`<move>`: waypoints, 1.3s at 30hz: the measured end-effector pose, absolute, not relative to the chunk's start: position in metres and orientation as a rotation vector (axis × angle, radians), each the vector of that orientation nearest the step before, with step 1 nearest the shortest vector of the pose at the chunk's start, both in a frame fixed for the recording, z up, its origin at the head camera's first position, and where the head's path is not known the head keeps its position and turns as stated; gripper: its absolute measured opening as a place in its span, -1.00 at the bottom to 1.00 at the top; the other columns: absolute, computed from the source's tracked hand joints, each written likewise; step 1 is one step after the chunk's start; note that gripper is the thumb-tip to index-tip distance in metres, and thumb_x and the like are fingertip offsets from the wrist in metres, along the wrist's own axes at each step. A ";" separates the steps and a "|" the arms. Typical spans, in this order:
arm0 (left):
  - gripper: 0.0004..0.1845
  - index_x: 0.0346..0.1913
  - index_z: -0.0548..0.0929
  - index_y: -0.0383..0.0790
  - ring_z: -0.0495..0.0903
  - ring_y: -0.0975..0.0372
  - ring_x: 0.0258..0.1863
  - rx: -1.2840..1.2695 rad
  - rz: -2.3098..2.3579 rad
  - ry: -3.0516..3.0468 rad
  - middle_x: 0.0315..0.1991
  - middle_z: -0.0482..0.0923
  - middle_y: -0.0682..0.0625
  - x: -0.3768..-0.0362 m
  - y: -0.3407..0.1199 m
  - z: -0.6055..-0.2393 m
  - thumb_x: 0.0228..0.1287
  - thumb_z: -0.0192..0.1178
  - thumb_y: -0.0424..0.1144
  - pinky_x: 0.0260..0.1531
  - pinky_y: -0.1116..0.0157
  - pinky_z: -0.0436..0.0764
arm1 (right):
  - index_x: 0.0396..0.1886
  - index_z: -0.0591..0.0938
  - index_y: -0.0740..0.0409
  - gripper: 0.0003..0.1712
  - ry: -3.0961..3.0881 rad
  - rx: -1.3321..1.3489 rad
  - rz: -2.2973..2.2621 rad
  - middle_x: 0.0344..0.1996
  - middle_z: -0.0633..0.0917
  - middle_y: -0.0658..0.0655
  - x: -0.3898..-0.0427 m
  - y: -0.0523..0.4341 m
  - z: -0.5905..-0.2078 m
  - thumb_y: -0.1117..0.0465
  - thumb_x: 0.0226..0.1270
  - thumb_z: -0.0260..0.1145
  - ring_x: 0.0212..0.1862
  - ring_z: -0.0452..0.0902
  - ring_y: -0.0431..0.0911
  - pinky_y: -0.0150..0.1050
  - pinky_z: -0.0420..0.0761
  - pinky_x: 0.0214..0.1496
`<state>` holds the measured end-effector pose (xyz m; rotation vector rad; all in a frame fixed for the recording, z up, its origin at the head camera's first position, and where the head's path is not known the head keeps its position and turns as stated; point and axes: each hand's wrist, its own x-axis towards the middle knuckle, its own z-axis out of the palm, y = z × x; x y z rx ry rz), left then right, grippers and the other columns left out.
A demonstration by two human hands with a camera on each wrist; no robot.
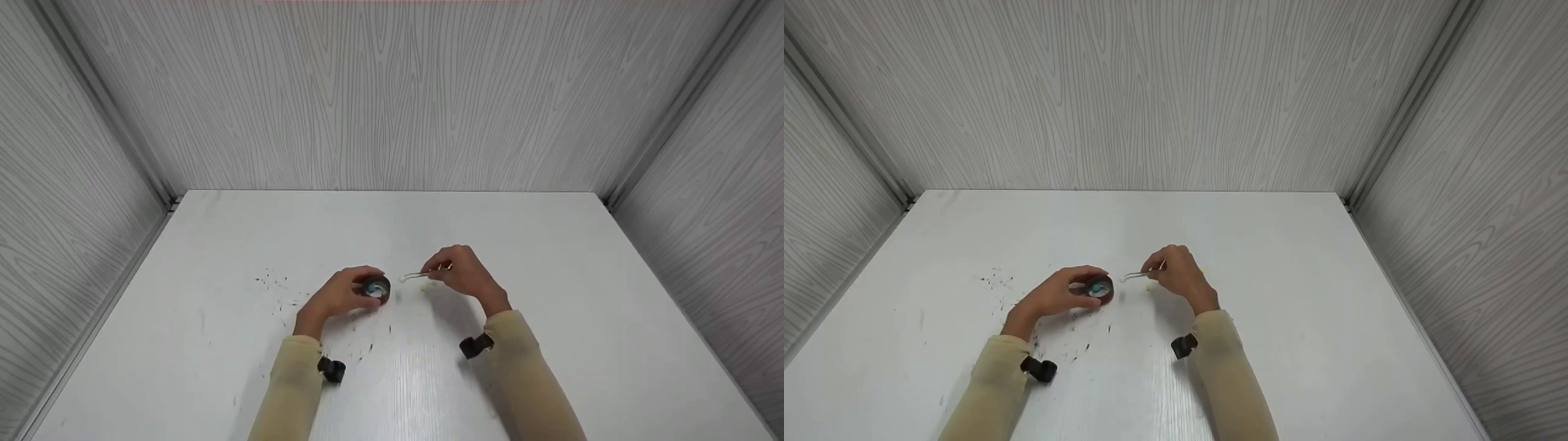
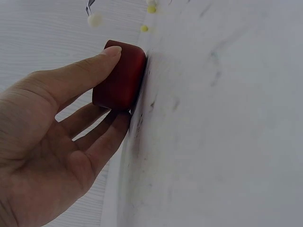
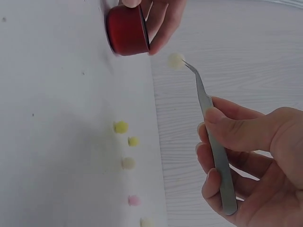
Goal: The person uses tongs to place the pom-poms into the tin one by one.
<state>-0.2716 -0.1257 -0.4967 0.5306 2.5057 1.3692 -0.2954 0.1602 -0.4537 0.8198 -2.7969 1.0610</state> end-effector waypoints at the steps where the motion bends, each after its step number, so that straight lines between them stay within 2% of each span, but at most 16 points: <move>1: -0.37 0.37 0.57 -0.09 0.52 -0.09 0.39 0.528 1.368 2.510 0.33 0.58 -0.11 -0.272 -0.125 -0.497 0.23 0.48 -0.31 0.41 -0.10 0.48 | -0.24 0.87 0.12 -0.84 -2.802 0.818 1.058 -0.28 0.84 0.11 -0.295 0.158 -0.455 0.41 0.25 0.48 -0.21 0.69 -0.05 -0.21 0.64 -0.10; 14: -0.38 0.35 0.59 -0.05 0.51 -0.07 0.39 0.498 1.349 2.523 0.32 0.60 -0.07 -0.273 -0.125 -0.499 0.20 0.49 -0.30 0.43 -0.10 0.46 | -0.24 0.87 0.14 -0.85 -2.816 0.797 1.062 -0.29 0.84 0.11 -0.295 0.137 -0.463 0.42 0.27 0.47 -0.22 0.66 -0.09 -0.21 0.64 -0.09; 31: -0.38 0.35 0.58 -0.14 0.53 -0.09 0.38 0.574 1.384 2.495 0.31 0.60 -0.12 -0.275 -0.127 -0.499 0.21 0.49 -0.30 0.41 -0.11 0.48 | -0.24 0.87 0.12 -0.83 -2.827 0.871 1.039 -0.29 0.85 0.07 -0.295 0.115 -0.470 0.42 0.28 0.45 -0.27 0.63 -0.16 -0.31 0.60 -0.19; 39: -0.37 0.36 0.57 -0.14 0.54 -0.09 0.36 0.584 1.372 2.503 0.32 0.60 -0.13 -0.276 -0.128 -0.499 0.22 0.48 -0.29 0.40 -0.11 0.48 | -0.23 0.87 0.16 -0.84 -2.819 0.912 1.009 -0.27 0.85 0.12 -0.292 0.104 -0.472 0.42 0.29 0.45 -0.26 0.67 -0.09 -0.24 0.65 -0.20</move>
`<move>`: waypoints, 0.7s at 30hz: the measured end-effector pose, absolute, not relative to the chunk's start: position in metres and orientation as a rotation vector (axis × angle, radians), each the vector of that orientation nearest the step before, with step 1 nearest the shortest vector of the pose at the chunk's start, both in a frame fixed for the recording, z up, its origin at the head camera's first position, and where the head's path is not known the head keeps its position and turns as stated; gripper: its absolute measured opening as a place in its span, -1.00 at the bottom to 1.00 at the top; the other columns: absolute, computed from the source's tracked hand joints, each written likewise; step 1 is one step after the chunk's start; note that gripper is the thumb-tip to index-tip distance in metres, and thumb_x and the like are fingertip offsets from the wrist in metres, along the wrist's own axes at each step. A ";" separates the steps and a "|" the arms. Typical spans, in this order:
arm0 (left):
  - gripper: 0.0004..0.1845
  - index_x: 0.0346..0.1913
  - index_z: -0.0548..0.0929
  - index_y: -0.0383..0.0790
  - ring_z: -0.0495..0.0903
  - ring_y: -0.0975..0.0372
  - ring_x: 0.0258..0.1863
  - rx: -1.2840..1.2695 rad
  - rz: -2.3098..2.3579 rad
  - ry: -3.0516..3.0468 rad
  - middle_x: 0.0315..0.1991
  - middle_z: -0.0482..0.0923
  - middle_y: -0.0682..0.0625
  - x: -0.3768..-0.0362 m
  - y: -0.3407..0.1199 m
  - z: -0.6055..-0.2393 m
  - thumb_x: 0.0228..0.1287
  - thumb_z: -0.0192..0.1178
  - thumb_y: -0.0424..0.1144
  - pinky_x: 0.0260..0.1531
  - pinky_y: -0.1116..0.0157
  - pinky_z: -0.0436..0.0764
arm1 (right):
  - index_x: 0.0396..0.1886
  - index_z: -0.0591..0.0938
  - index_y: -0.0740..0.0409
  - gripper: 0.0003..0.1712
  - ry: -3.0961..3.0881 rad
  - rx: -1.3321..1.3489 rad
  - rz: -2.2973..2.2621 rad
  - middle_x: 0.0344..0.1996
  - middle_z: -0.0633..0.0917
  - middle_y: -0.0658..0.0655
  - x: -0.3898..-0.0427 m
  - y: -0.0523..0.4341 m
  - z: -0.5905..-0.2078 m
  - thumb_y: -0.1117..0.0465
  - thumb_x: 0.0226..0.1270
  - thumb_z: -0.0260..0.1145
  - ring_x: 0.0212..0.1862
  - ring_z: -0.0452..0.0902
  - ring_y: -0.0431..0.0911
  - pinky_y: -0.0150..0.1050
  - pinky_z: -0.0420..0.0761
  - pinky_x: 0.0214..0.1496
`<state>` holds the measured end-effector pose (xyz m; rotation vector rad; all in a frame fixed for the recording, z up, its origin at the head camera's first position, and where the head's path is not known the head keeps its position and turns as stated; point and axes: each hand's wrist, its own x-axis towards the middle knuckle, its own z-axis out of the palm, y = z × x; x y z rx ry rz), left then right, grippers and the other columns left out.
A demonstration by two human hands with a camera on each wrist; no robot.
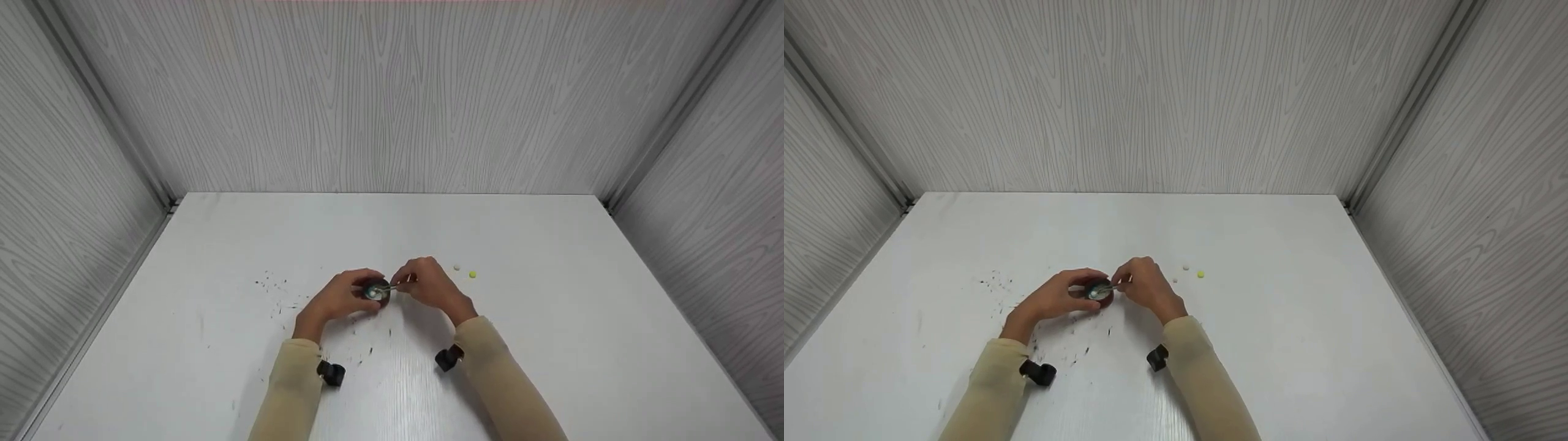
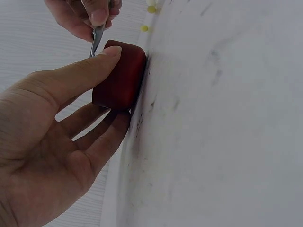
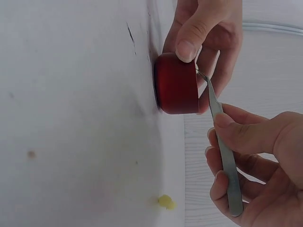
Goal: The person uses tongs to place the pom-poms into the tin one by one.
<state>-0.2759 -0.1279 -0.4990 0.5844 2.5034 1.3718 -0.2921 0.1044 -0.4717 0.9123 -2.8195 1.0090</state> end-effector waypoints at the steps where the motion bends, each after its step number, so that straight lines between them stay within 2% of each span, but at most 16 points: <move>1: -0.38 0.36 0.57 -0.13 0.53 -0.09 0.37 0.584 1.368 2.506 0.32 0.59 -0.13 -0.276 -0.128 -0.499 0.22 0.48 -0.29 0.40 -0.11 0.48 | -0.22 0.87 0.16 -0.84 -2.826 0.915 1.002 -0.27 0.85 0.12 -0.292 0.104 -0.472 0.43 0.29 0.44 -0.26 0.67 -0.09 -0.24 0.65 -0.20; 14: -0.38 0.37 0.57 -0.18 0.55 -0.14 0.34 0.600 1.364 2.515 0.32 0.58 -0.18 -0.274 -0.127 -0.497 0.23 0.46 -0.31 0.36 -0.13 0.50 | -0.18 0.86 0.14 -0.83 -2.858 0.906 0.999 -0.26 0.84 0.12 -0.291 0.107 -0.471 0.41 0.29 0.45 -0.24 0.68 -0.09 -0.22 0.67 -0.17; 21: -0.38 0.36 0.58 -0.11 0.54 -0.14 0.35 0.540 1.363 2.533 0.33 0.57 -0.15 -0.273 -0.126 -0.497 0.22 0.48 -0.32 0.37 -0.10 0.52 | -0.18 0.86 0.12 -0.83 -2.828 0.869 1.034 -0.27 0.84 0.10 -0.292 0.123 -0.463 0.40 0.29 0.46 -0.23 0.66 -0.12 -0.25 0.65 -0.15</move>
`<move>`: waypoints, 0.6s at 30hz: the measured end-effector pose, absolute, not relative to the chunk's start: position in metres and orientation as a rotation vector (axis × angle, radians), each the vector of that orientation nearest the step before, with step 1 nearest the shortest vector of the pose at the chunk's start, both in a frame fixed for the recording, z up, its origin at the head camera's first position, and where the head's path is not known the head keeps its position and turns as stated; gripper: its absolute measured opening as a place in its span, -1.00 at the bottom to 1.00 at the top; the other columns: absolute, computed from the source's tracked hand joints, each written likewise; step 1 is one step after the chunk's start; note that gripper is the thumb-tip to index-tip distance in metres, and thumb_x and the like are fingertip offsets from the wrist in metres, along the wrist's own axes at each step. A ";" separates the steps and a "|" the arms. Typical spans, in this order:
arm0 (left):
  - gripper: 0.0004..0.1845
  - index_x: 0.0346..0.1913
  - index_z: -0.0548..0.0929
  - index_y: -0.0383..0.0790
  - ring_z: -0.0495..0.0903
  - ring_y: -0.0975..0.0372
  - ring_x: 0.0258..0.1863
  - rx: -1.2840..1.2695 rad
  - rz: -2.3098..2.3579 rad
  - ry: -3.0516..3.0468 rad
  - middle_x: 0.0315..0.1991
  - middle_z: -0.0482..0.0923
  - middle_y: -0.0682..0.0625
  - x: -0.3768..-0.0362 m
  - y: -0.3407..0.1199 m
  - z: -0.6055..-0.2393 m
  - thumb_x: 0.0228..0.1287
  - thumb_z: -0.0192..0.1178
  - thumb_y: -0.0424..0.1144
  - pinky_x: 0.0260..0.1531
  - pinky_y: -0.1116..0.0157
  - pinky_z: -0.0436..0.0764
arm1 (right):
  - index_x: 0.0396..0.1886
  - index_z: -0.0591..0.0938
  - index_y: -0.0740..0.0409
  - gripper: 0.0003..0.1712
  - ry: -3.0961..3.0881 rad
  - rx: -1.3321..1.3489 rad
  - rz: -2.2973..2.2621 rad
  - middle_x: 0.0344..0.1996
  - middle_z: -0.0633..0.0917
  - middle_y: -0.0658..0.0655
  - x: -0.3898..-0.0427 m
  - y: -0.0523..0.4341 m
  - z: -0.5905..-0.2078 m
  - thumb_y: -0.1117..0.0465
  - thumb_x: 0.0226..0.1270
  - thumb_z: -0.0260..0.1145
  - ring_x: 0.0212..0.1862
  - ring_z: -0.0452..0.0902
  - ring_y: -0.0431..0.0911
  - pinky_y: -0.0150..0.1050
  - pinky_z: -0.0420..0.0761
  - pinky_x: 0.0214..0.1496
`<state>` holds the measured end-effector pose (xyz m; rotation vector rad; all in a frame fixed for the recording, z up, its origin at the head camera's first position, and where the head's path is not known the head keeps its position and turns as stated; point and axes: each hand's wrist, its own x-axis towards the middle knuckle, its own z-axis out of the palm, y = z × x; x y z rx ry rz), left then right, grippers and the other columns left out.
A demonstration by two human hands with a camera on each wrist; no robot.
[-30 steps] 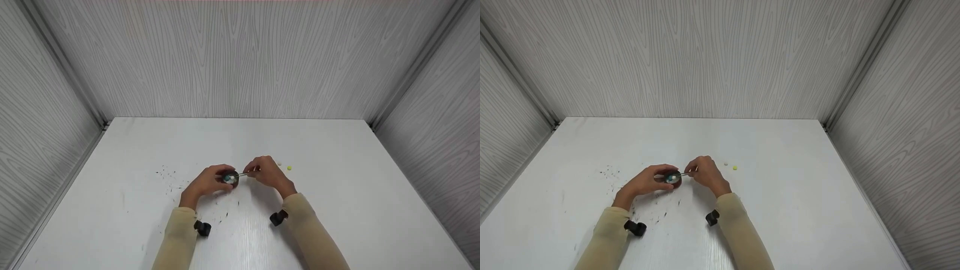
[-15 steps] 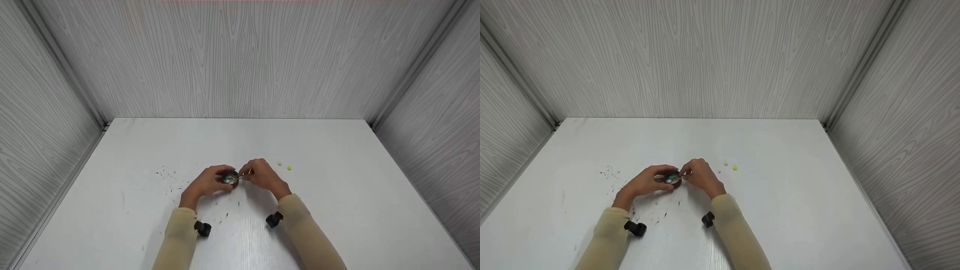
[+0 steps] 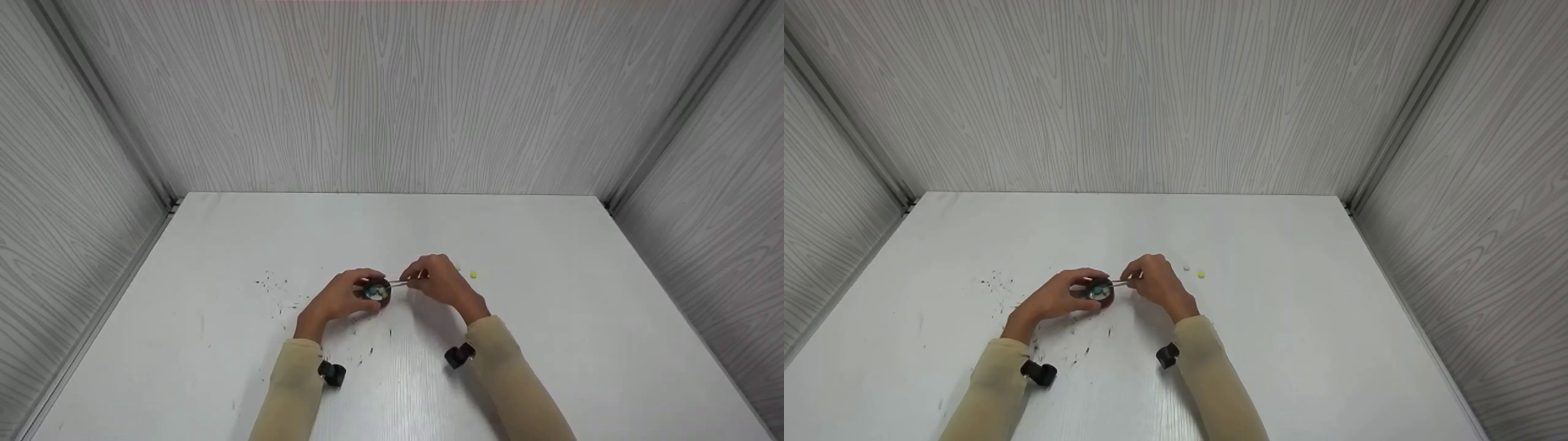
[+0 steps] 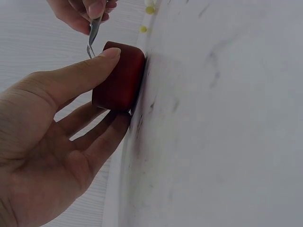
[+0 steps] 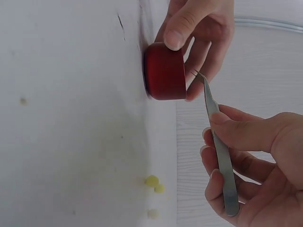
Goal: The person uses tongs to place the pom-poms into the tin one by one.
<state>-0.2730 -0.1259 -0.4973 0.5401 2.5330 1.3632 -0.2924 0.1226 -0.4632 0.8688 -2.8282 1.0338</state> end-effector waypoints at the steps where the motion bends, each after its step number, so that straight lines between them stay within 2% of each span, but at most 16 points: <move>1: -0.39 0.35 0.59 -0.10 0.55 -0.14 0.35 0.537 1.364 2.536 0.33 0.57 -0.15 -0.273 -0.126 -0.497 0.22 0.48 -0.32 0.36 -0.10 0.52 | -0.18 0.86 0.12 -0.83 -2.822 0.863 1.040 -0.26 0.84 0.10 -0.293 0.126 -0.462 0.40 0.29 0.46 -0.22 0.67 -0.11 -0.25 0.65 -0.14; 10: -0.38 0.36 0.57 -0.11 0.53 -0.18 0.35 0.539 1.380 2.537 0.35 0.53 -0.17 -0.271 -0.125 -0.496 0.23 0.48 -0.32 0.35 -0.12 0.54 | -0.19 0.86 0.13 -0.83 -2.808 0.768 1.066 -0.27 0.83 0.13 -0.297 0.153 -0.457 0.40 0.30 0.44 -0.20 0.67 -0.06 -0.18 0.64 -0.09; 18: -0.38 0.36 0.57 -0.11 0.54 -0.16 0.34 0.528 1.379 2.529 0.34 0.54 -0.18 -0.271 -0.124 -0.497 0.22 0.48 -0.33 0.34 -0.13 0.53 | -0.18 0.86 0.13 -0.82 -2.807 0.712 1.069 -0.27 0.83 0.14 -0.301 0.173 -0.454 0.42 0.29 0.44 -0.21 0.64 -0.05 -0.20 0.58 -0.10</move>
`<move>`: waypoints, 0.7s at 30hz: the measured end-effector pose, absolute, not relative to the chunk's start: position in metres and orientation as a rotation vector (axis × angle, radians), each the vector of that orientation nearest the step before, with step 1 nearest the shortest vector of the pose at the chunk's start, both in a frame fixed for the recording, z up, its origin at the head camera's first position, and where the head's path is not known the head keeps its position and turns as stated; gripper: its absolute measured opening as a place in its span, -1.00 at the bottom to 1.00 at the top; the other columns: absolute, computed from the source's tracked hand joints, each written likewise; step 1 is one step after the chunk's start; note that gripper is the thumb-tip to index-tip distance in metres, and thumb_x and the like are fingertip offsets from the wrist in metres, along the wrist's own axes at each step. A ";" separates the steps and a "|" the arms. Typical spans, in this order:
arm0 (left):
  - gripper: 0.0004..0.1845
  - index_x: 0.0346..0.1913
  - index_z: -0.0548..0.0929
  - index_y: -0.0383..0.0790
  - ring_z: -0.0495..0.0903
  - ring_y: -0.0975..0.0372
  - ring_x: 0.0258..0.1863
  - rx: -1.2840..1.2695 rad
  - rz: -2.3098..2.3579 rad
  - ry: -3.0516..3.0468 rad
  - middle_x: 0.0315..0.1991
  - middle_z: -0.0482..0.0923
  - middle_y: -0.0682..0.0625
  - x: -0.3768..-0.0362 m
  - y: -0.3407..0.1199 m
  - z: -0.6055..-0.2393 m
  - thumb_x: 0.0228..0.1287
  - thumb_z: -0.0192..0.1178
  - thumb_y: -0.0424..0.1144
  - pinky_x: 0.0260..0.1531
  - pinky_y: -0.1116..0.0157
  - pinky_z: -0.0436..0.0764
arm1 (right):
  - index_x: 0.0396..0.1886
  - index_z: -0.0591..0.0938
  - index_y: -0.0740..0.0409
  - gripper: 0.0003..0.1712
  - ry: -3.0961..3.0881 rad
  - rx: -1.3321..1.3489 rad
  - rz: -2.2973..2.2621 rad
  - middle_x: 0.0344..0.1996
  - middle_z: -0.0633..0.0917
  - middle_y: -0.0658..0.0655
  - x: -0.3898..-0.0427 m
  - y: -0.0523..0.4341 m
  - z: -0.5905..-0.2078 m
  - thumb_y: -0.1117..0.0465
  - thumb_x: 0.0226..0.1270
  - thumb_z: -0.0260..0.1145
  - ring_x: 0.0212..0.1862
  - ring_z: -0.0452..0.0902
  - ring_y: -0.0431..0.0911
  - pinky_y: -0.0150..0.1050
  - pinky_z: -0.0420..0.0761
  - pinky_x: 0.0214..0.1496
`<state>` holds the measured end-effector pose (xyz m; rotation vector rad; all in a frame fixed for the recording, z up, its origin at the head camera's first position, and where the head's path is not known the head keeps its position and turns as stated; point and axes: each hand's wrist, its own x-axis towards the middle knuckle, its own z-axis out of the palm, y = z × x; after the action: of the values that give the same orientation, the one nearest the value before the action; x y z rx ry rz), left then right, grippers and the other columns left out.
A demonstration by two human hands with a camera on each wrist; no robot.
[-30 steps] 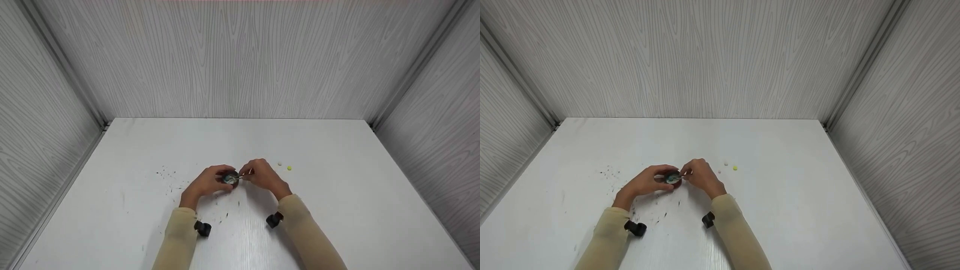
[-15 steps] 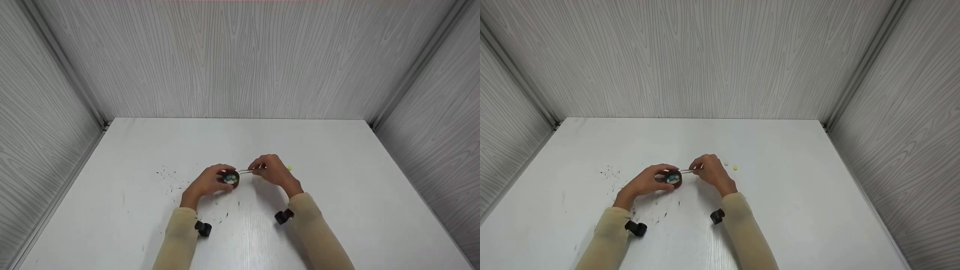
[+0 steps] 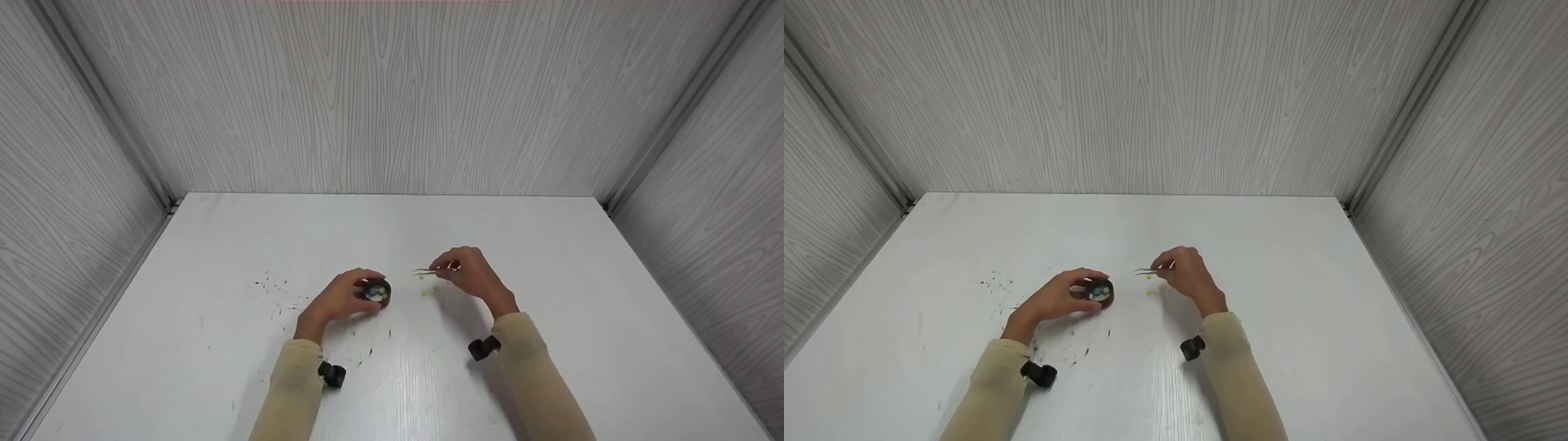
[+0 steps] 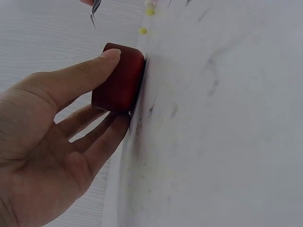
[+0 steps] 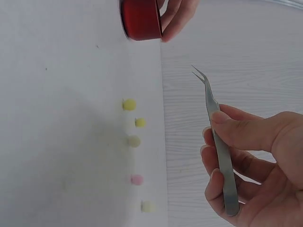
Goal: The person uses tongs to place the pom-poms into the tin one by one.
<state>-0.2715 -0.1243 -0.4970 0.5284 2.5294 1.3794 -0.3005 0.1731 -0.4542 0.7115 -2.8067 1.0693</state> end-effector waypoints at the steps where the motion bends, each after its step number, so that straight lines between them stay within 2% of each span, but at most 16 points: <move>1: -0.38 0.35 0.57 -0.10 0.54 -0.16 0.34 0.521 1.378 2.531 0.33 0.54 -0.18 -0.272 -0.124 -0.497 0.22 0.48 -0.32 0.34 -0.13 0.53 | -0.18 0.86 0.14 -0.82 -2.806 0.710 1.072 -0.27 0.83 0.14 -0.301 0.175 -0.454 0.42 0.29 0.45 -0.21 0.64 -0.04 -0.20 0.58 -0.10; 21: -0.39 0.34 0.59 -0.08 0.55 -0.15 0.35 0.514 1.395 2.527 0.34 0.55 -0.16 -0.272 -0.126 -0.499 0.22 0.50 -0.28 0.35 -0.11 0.53 | -0.18 0.86 0.16 -0.82 -2.823 0.601 1.034 -0.25 0.83 0.18 -0.309 0.224 -0.459 0.42 0.29 0.43 -0.22 0.64 -0.01 -0.20 0.57 -0.15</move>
<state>-0.2717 -0.1260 -0.4991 0.5137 2.5268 1.3951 -0.3087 0.2240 -0.4594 0.6009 -2.8229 1.0336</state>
